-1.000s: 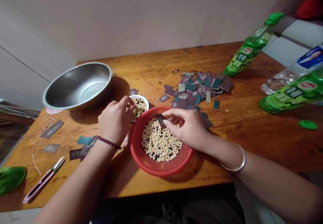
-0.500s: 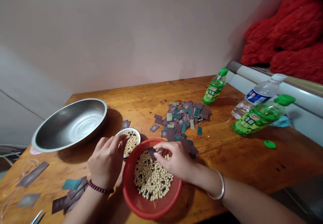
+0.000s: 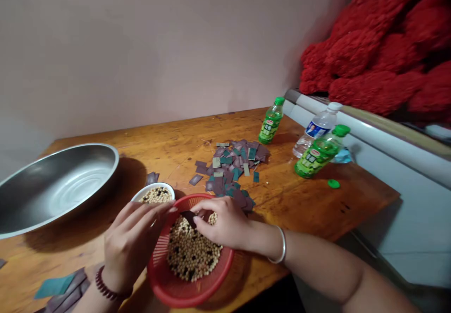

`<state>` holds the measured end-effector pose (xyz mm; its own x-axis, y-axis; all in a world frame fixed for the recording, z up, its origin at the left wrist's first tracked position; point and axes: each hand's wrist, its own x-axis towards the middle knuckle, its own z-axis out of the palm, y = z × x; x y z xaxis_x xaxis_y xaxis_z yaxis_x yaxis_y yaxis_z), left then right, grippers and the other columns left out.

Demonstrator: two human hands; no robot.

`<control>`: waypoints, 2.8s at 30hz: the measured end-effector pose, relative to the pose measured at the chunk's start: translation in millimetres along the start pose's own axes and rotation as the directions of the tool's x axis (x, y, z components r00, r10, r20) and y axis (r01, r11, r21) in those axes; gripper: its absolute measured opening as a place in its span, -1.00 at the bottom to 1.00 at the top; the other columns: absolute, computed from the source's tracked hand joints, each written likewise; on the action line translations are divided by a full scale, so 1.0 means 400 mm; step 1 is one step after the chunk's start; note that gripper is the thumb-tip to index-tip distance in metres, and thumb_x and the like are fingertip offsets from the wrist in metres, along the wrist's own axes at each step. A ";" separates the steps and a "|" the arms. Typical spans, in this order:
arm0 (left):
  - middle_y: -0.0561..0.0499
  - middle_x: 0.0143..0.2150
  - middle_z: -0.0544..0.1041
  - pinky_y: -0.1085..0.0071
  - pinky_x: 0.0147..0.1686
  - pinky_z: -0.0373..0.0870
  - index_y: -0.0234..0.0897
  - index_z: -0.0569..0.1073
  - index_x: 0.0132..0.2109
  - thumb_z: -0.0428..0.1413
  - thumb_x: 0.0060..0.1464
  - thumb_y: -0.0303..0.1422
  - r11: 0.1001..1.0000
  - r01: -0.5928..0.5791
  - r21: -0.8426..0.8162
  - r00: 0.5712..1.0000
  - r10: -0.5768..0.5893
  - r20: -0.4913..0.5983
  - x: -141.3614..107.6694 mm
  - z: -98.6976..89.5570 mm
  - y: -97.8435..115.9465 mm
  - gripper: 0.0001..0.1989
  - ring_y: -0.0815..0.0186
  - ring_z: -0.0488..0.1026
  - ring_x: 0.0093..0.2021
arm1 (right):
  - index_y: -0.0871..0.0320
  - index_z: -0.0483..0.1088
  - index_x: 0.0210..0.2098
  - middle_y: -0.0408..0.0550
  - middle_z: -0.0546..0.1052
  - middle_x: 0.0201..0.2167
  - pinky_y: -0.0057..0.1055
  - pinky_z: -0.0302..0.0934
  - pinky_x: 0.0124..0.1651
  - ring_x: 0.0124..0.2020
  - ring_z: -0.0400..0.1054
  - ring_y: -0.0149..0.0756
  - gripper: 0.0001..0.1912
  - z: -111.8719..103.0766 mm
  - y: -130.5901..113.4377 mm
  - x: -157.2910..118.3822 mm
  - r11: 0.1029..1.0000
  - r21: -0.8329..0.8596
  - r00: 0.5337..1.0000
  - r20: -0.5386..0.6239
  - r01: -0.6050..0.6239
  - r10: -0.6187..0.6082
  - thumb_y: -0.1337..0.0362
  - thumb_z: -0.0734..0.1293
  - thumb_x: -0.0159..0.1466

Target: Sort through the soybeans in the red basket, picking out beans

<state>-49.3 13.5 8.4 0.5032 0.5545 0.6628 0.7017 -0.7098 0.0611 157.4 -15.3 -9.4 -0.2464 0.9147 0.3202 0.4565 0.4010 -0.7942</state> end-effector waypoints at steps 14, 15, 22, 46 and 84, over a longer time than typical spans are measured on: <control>0.33 -0.21 0.53 0.18 -0.28 0.44 0.29 0.31 0.05 0.12 -0.06 -0.33 0.987 -0.105 -0.121 0.994 0.100 -0.045 -0.016 0.021 0.012 -0.49 0.23 0.47 -0.32 | 0.12 0.45 -0.18 -0.13 0.57 -0.40 -0.50 0.25 -0.28 -0.37 0.44 -0.41 -0.73 -0.017 0.013 0.020 0.994 -0.110 0.997 -0.072 -0.003 -0.004 0.21 0.26 0.16; 0.37 -0.20 0.52 0.15 -0.27 0.44 0.32 0.29 0.05 0.11 -0.06 -0.31 0.989 -0.084 -0.125 0.996 0.079 -0.043 -0.016 0.023 0.013 -0.49 0.21 0.47 -0.31 | 0.12 0.45 -0.18 -0.13 0.57 -0.41 -0.50 0.25 -0.27 -0.36 0.44 -0.41 -0.73 -0.021 0.011 0.021 0.994 -0.110 0.997 -0.074 -0.007 -0.002 0.21 0.27 0.15; 0.33 -0.17 0.52 0.24 -0.20 0.42 0.23 0.33 0.03 0.10 0.01 -0.31 0.987 -0.134 -0.084 0.990 0.130 -0.053 -0.004 0.024 0.014 -0.58 0.29 0.47 -0.28 | 0.13 0.45 -0.19 -0.14 0.56 -0.40 -0.55 0.24 -0.28 -0.34 0.44 -0.44 -0.75 -0.032 0.007 0.025 0.996 -0.092 0.998 -0.070 -0.003 -0.003 0.21 0.27 0.17; 0.14 -0.28 0.55 0.39 -0.22 0.35 -0.15 0.45 -0.16 0.04 0.11 -0.29 0.957 -0.289 -0.005 0.956 0.289 -0.057 0.028 0.015 0.021 -0.83 0.36 0.46 -0.32 | 0.14 0.44 -0.15 -0.12 0.55 -0.44 -0.56 0.22 -0.33 -0.38 0.44 -0.43 -0.72 -0.032 0.015 0.032 0.993 -0.110 0.998 -0.041 0.036 -0.041 0.19 0.27 0.18; 0.08 -0.20 0.52 0.42 -0.24 0.30 -0.13 0.45 -0.12 0.07 0.08 -0.44 0.977 -0.212 0.017 0.975 0.210 0.077 -0.009 0.016 0.050 -0.80 0.37 0.36 -0.25 | 0.26 0.45 -0.23 0.00 0.55 -0.35 -0.40 0.33 -0.27 -0.36 0.44 -0.36 -0.76 -0.003 0.063 0.033 0.963 0.256 0.996 0.054 -0.085 0.073 0.27 0.31 0.14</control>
<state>-33.8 0.1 2.3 0.6769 0.4245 0.6013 0.5875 -0.8038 -0.0938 166.8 6.9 -24.7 -0.2582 0.9376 0.2329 0.2414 0.2961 -0.9242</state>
